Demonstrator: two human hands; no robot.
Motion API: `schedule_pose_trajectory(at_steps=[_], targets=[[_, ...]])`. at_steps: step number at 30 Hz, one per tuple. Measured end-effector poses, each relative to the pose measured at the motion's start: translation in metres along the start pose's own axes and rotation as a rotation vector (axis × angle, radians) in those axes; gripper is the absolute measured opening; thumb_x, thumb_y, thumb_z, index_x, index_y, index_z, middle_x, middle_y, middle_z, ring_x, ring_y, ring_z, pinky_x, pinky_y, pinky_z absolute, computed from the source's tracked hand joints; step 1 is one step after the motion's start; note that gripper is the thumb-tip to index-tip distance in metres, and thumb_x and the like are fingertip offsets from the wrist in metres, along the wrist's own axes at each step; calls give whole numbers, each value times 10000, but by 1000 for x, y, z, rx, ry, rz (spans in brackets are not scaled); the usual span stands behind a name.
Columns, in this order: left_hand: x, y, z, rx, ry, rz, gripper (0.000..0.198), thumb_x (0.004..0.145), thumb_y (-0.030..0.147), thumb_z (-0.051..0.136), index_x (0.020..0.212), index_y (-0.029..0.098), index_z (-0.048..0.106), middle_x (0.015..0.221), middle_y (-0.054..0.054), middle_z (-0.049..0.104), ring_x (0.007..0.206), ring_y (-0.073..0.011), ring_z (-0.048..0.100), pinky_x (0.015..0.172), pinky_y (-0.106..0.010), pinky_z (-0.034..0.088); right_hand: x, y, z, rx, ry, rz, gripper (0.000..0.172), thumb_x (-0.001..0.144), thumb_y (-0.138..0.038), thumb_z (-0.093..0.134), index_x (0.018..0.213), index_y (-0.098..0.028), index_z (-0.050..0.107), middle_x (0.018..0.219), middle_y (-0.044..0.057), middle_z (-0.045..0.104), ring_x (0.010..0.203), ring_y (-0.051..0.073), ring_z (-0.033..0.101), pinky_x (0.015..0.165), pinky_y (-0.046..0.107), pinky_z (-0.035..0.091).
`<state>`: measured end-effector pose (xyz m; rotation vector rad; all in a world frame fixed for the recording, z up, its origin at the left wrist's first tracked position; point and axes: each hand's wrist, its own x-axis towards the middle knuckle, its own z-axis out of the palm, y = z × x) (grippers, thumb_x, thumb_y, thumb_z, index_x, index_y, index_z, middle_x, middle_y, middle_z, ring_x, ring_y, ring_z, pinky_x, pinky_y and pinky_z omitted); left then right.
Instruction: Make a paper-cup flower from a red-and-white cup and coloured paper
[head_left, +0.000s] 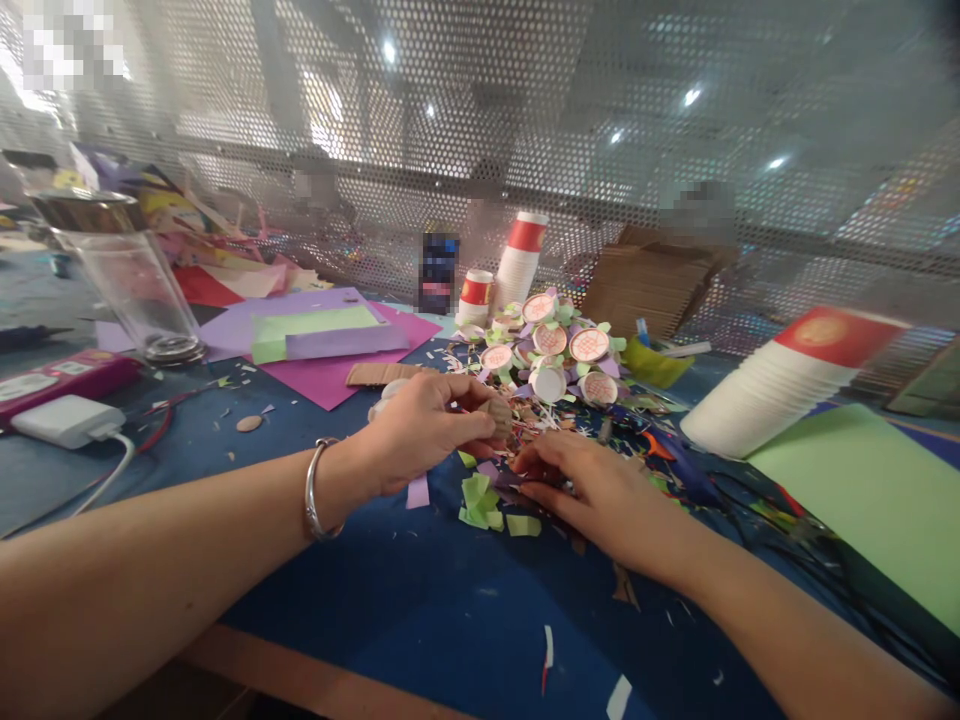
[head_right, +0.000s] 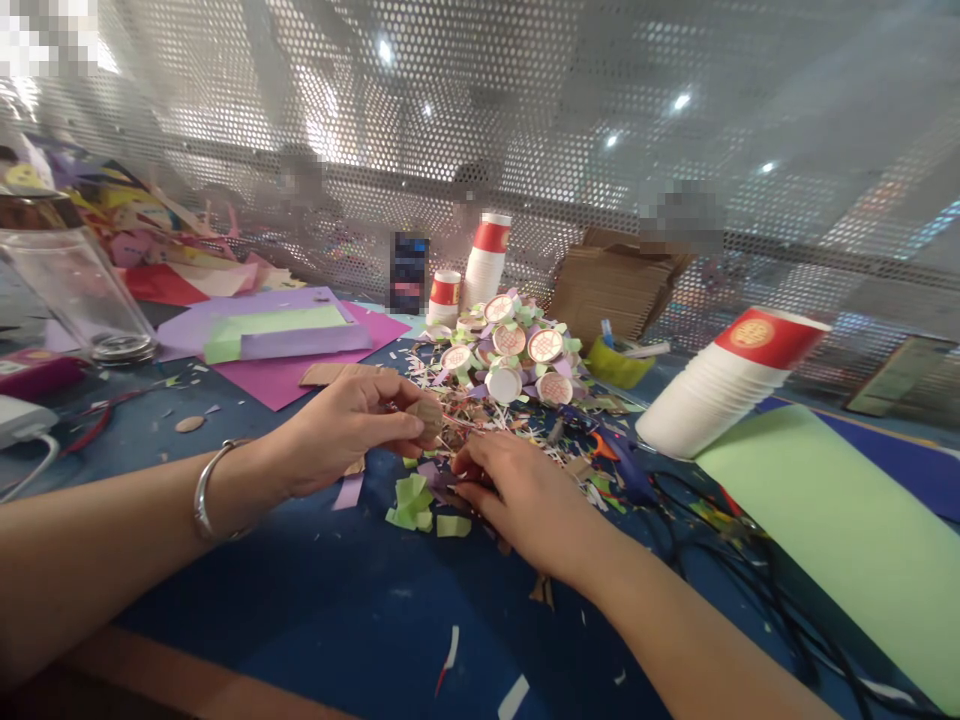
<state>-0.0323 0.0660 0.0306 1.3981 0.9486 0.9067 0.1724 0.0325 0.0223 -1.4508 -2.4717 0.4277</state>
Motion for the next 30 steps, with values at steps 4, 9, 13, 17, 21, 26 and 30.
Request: schedule_pose_trajectory(at_steps=[4,9,13,17,21,26,30], targets=[[0,-1,0,10,15,11,116,771,76,625,842,145,685,787,-2,699,736,-113,707,683,-223,584,-1,-1,-1,0,0,10,47,922,-169,614,887,-183,642,868,34,664,823,194,607,717,304,426],[1,-4,-2,22,9,16,100,775,108,632,850,148,684,785,-16,707,742,-125,713,691,-236,590,-8,-1,-9,57,19,11,112,943,-226,588,855,-205,654,876,23,666,840,189,609,743,304,427],[2,-6,-2,30,-32,13,88,772,147,654,848,143,697,775,-27,716,726,-122,701,696,-235,585,-12,-4,-17,206,125,64,252,985,-421,531,855,-237,644,774,-18,625,709,151,567,638,273,404],[0,-6,1,33,-82,29,103,757,181,680,839,133,718,767,-31,709,712,-119,674,685,-235,582,-11,-4,-15,295,117,96,309,981,-494,516,847,-237,622,698,-38,568,618,129,504,562,263,365],[-1,-6,4,53,-118,14,159,763,176,675,905,132,733,775,-21,696,681,-110,659,685,-252,589,-9,-2,-11,310,73,102,337,978,-516,507,842,-232,628,719,-29,582,612,130,512,546,269,357],[-3,-8,5,52,-145,9,115,745,149,660,842,147,722,751,-2,671,667,-100,655,650,-229,581,-9,-2,-9,355,34,104,326,979,-492,508,827,-225,619,723,-18,589,604,131,535,536,260,386],[-4,-9,5,66,-174,19,100,738,176,670,826,147,707,775,-12,672,648,-97,637,627,-228,570,-11,-4,-10,449,-13,158,299,958,-486,548,822,-226,600,682,-27,572,536,120,557,484,238,411]])
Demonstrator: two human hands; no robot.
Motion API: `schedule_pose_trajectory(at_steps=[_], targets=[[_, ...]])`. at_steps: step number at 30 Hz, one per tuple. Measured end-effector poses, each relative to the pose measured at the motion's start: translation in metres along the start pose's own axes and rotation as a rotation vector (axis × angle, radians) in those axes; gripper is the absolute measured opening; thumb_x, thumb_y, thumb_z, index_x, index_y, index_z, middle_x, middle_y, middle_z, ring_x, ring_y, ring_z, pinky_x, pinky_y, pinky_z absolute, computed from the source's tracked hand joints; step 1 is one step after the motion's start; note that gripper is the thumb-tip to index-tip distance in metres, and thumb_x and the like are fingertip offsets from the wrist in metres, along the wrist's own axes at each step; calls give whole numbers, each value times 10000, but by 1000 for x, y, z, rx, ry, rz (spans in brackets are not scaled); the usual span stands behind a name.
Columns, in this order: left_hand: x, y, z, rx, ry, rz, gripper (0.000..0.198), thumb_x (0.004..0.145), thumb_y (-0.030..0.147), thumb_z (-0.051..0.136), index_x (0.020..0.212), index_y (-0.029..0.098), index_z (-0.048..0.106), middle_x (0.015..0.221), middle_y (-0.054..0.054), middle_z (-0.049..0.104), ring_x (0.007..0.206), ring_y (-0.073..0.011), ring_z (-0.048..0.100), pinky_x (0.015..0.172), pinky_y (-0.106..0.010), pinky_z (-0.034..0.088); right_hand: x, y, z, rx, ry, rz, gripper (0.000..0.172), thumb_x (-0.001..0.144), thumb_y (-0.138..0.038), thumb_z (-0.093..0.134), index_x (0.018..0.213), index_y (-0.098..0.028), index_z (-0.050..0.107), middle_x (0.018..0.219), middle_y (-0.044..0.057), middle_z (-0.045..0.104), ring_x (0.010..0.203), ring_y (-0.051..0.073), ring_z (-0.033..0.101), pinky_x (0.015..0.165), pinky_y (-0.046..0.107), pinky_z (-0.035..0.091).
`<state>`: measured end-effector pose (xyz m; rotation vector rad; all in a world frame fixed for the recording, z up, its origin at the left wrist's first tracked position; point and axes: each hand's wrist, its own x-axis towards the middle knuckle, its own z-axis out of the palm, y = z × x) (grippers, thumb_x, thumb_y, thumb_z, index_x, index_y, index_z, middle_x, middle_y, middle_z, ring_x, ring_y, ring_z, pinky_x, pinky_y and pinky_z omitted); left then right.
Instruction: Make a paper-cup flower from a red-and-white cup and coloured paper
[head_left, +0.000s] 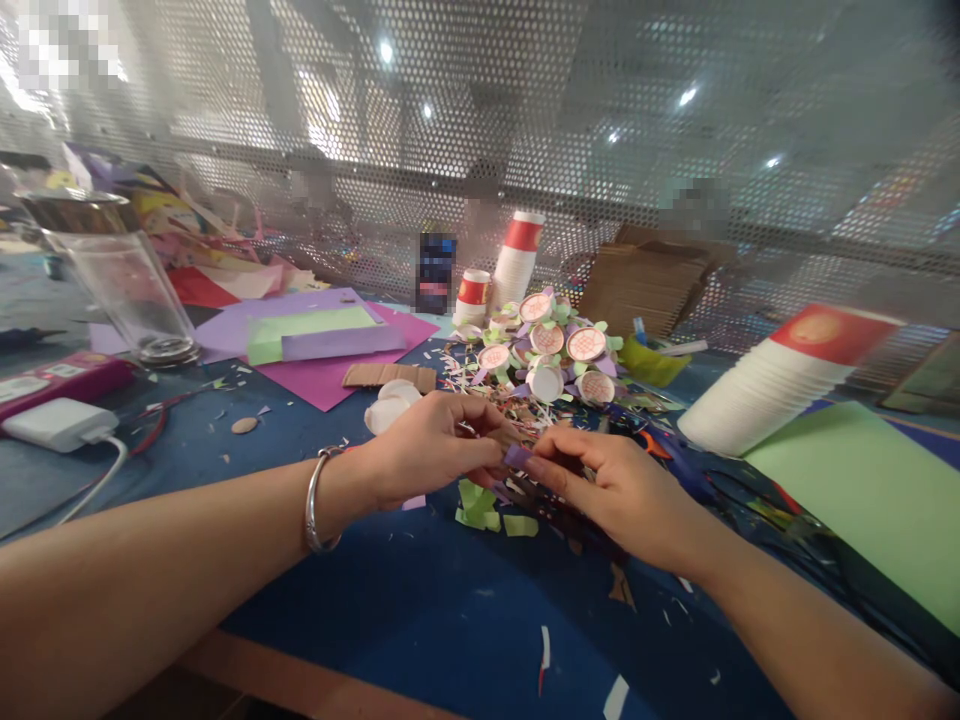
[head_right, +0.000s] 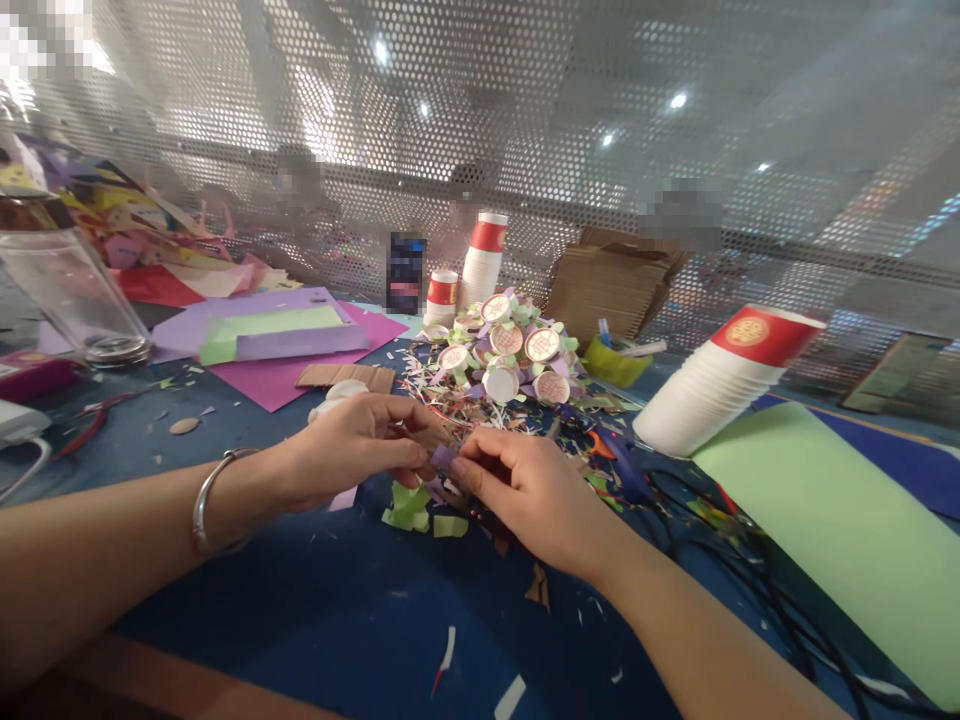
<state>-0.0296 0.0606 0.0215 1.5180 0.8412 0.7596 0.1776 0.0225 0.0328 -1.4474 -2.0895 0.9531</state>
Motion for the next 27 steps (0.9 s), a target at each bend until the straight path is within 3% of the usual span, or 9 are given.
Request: schedule_pose_trajectory(at_steps=[6,20,25,27], targets=[[-2,0,-2,62,-49,37,186,767,250,726,905,132,686,809,-29,672,648,-97,607,567,-215,531,0,-1,0,-23,6,-7,328,959,-510,535,819,-221,603,687,-22,568,560,125,567,487,231,430],[1,-1,0,-29,-47,52,118,777,205,741,821,123,668,701,4,642,635,-85,586,615,-225,482,-4,-1,1,70,-31,15,328,956,-533,535,862,-228,613,685,-28,578,512,124,593,476,240,460],[1,-2,-4,-34,-9,34,247,762,197,740,973,152,621,720,19,644,660,-111,616,624,-255,505,-3,1,-7,-125,96,-79,385,983,-533,473,830,-224,644,782,11,644,715,168,591,608,276,433],[1,-1,-5,-32,-5,27,302,749,172,738,1010,166,586,722,30,644,674,-115,626,628,-255,503,-2,1,-9,-148,152,-70,396,992,-536,452,836,-226,643,767,7,637,714,169,572,619,283,414]])
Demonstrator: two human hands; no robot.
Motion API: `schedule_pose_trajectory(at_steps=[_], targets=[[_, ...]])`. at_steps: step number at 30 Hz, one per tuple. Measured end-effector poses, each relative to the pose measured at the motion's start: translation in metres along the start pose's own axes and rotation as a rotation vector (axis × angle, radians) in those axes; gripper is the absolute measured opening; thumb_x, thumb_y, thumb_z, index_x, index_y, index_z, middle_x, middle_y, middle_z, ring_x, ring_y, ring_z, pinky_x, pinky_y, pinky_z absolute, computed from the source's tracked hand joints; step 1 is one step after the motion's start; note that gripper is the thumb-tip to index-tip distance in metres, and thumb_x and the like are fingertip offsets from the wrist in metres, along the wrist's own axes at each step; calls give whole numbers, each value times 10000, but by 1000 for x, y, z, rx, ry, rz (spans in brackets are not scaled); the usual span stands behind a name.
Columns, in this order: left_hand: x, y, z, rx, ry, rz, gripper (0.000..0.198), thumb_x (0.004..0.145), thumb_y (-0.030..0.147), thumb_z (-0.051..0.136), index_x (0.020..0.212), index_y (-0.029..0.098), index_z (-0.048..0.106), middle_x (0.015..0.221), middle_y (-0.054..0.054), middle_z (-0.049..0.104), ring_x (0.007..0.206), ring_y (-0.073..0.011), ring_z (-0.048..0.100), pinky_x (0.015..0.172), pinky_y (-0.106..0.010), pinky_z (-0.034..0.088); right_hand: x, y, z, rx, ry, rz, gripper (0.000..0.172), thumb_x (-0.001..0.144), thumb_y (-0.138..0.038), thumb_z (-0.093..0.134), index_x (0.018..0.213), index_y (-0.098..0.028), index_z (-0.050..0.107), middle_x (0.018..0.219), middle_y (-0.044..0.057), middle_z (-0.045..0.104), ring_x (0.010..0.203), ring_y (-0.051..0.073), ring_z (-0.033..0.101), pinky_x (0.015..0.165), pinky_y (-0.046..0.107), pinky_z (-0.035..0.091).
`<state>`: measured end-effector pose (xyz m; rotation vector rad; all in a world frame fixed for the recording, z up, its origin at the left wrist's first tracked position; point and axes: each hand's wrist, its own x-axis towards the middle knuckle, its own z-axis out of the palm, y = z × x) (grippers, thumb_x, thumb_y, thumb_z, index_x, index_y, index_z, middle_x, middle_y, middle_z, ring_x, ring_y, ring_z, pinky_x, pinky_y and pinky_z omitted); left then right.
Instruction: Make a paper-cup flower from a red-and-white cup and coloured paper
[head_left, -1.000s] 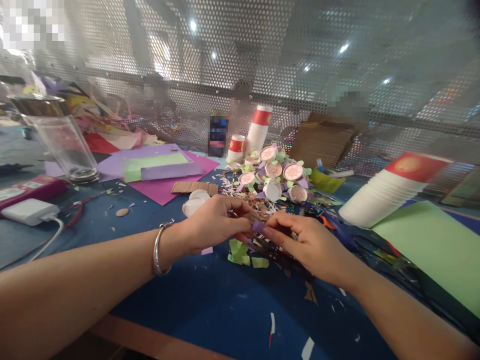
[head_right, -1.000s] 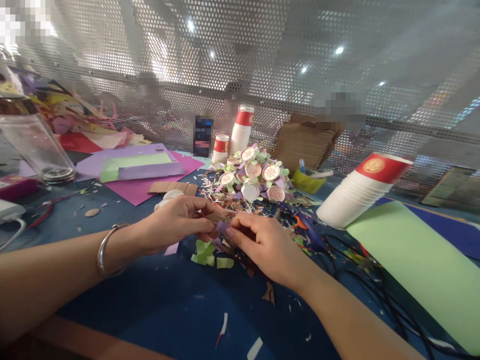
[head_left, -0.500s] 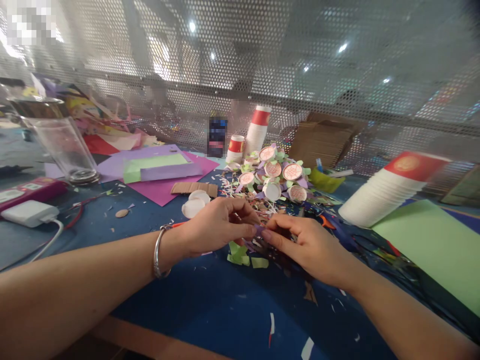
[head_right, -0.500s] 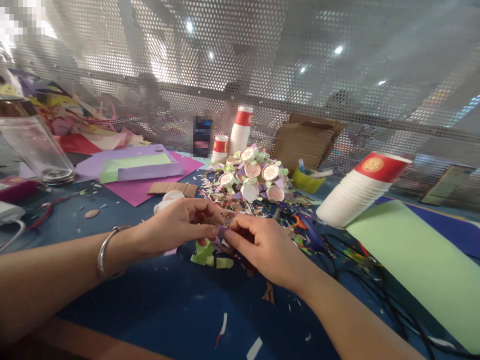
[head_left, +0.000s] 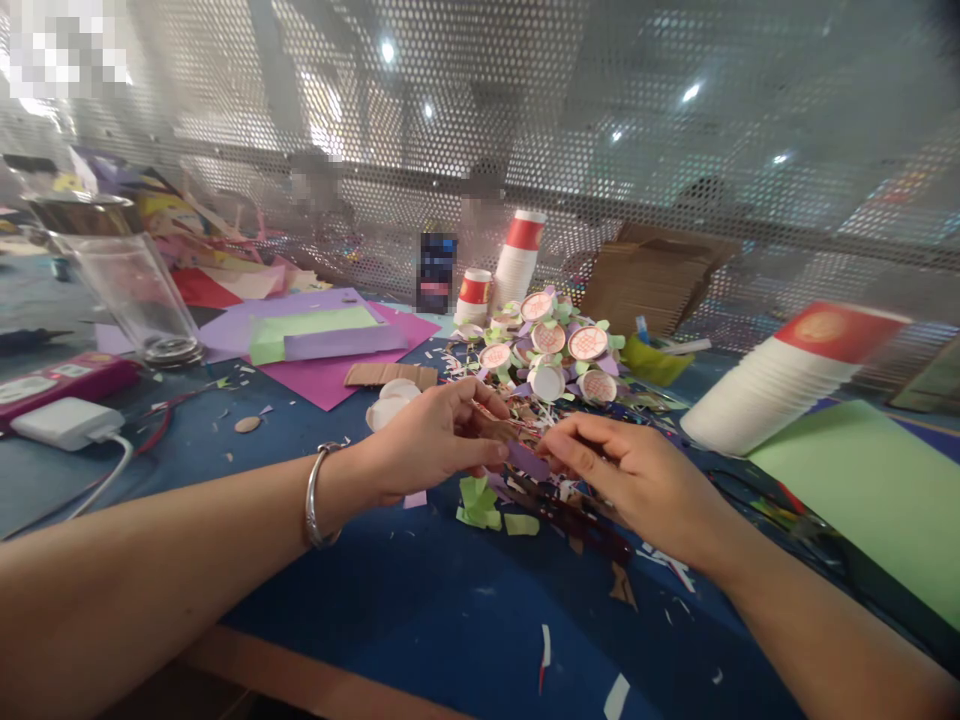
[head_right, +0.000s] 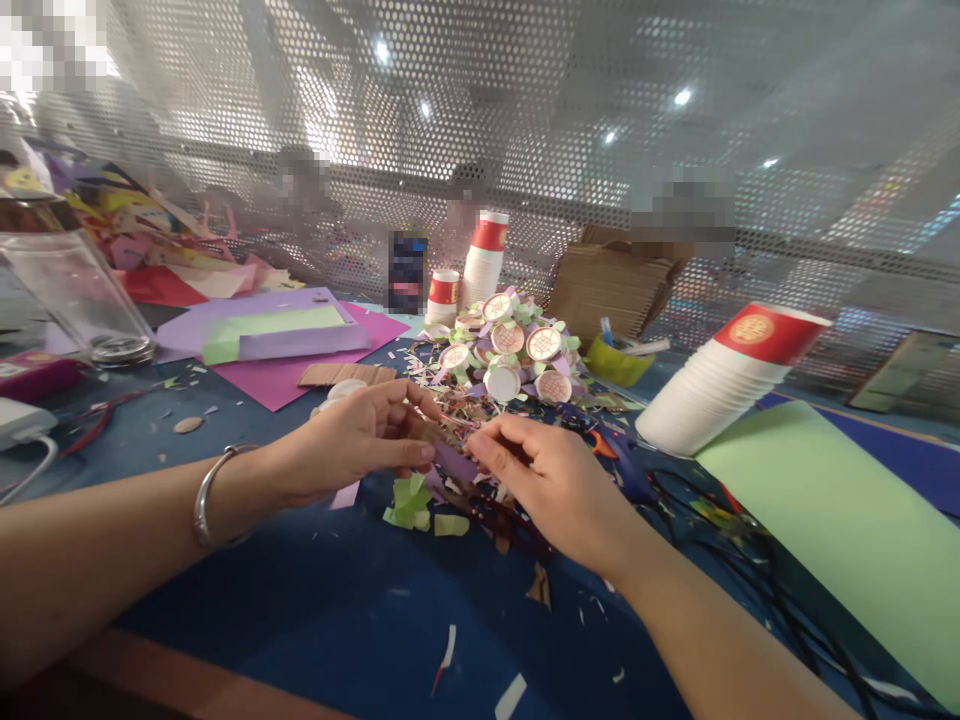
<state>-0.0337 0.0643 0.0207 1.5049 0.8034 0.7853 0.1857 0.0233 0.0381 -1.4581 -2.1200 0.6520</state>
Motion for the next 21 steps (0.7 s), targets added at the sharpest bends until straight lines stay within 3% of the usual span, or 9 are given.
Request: schedule_pose_trajectory(at_steps=[3,7,11,17,21], targets=[[0,-1,-1,20,-51,-4,330,740,174,738,1023,173,568,717,40,640,676,-109,623,619,-238,470,0,-1,0,15,32,19,358,989,-525,471,886,-235,654,772,-1,648,679,159,558,595,278,406],[-1,-3,-1,59,-169,-12,398,729,156,737,1086,164,561,730,29,670,628,-88,582,573,-215,394,-1,-4,5,27,-3,-14,297,986,-478,502,925,-241,671,889,17,695,773,176,617,608,272,440],[-1,-2,-1,77,-198,3,371,765,189,728,1096,158,563,770,-5,708,678,-113,628,616,-236,422,-2,-5,8,147,-99,32,283,978,-465,517,886,-233,652,808,4,662,611,145,620,529,260,475],[-3,6,-3,211,-68,81,302,868,345,670,1101,170,589,809,-18,704,746,-137,652,657,-255,460,-2,-2,7,236,-72,56,267,952,-449,564,827,-222,627,677,-21,612,528,122,564,484,242,455],[-10,9,0,566,70,299,447,793,476,750,1082,182,578,956,-33,687,858,-170,639,726,-288,473,-1,-2,8,274,2,59,284,932,-466,594,812,-213,643,695,4,649,569,137,584,501,247,465]])
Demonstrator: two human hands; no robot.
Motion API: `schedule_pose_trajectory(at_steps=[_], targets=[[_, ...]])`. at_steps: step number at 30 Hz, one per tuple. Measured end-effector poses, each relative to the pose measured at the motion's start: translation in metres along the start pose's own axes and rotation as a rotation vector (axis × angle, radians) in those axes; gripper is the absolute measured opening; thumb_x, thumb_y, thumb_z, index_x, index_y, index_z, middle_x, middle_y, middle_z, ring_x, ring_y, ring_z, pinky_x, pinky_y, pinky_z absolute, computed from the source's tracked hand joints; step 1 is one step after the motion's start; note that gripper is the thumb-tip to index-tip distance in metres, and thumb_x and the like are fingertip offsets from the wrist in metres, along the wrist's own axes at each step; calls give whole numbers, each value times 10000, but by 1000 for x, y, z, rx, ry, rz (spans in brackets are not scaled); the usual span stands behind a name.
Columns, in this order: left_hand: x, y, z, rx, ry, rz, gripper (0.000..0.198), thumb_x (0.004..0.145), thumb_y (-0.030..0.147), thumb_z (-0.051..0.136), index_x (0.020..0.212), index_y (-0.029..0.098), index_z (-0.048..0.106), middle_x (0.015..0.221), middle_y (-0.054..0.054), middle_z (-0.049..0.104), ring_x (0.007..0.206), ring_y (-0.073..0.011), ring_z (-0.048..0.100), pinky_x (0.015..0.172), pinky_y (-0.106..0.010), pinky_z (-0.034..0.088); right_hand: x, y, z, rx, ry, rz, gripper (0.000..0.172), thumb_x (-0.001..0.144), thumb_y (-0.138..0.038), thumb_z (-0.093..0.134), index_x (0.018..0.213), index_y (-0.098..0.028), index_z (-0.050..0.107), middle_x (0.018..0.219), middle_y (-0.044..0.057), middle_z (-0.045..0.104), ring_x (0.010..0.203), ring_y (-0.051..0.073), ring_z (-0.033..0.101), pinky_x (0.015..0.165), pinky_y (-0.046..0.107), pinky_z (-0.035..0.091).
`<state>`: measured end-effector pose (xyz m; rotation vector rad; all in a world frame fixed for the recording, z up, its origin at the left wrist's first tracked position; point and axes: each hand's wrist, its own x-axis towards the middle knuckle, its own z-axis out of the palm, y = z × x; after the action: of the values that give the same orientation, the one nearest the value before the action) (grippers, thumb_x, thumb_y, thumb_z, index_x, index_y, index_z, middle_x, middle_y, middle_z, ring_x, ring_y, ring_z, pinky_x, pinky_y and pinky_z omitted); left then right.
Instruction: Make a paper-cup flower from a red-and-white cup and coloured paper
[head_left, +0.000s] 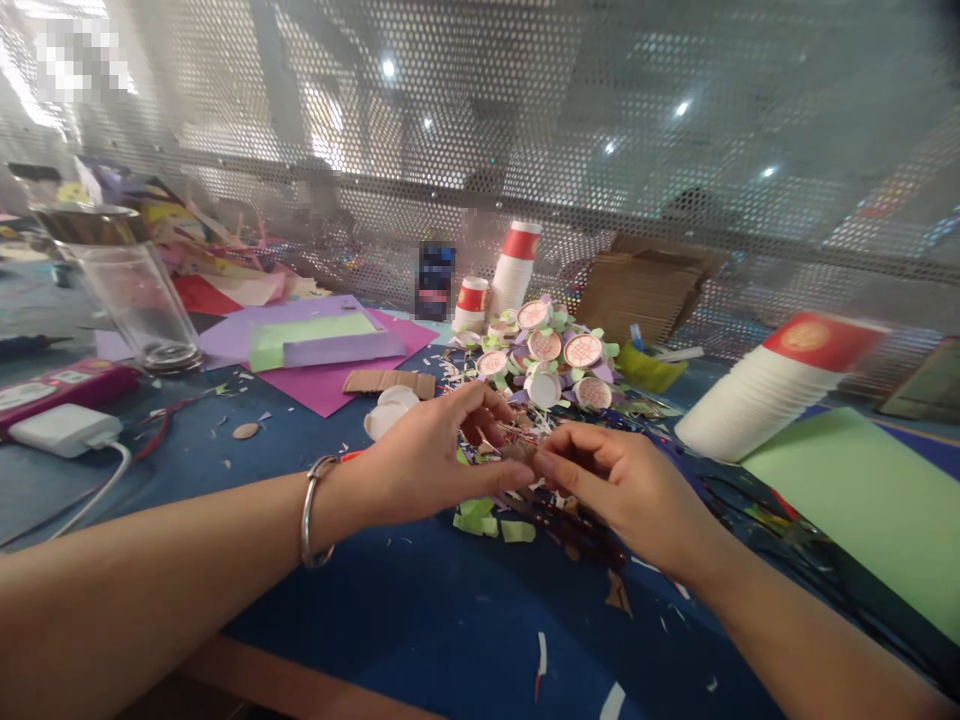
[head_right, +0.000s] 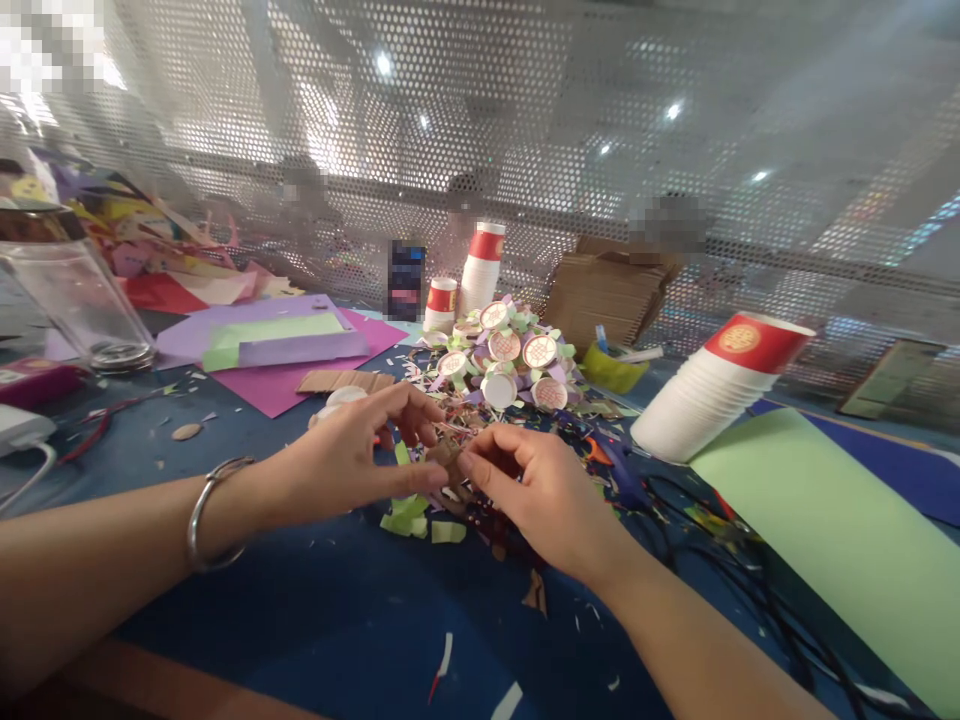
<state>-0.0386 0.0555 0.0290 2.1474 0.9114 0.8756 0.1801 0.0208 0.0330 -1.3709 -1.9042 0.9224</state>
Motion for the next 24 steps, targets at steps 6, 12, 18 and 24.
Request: schedule_pose_trajectory(at_steps=[6,12,18,24], targets=[[-4,5,7,499,104,290,473,736,462,803,1028,177,565,993,-52,652,945,-251,573,799,-372,440,-1,-1,5,164,-46,90,331,901,-545,621,883,-216,651,709,-2,642,476,123,573,419,242,464],[-5,8,6,623,88,367,172,898,308,636,1007,179,601,988,-50,664,913,-232,546,782,-365,415,0,-1,6,193,-55,102,373,895,-585,612,848,-215,612,642,-36,584,441,120,580,410,243,467],[-3,7,-2,280,54,219,296,800,287,753,1027,184,593,988,-28,682,919,-198,581,798,-335,427,-1,-2,4,-12,72,8,338,942,-536,569,877,-219,666,698,-15,642,557,122,596,476,224,457],[4,3,-5,-483,-175,-231,336,766,383,785,946,160,609,851,-14,655,787,-134,599,720,-279,460,-5,-4,6,-150,172,-121,213,958,-440,581,1021,-259,673,795,-12,714,680,136,632,502,207,450]])
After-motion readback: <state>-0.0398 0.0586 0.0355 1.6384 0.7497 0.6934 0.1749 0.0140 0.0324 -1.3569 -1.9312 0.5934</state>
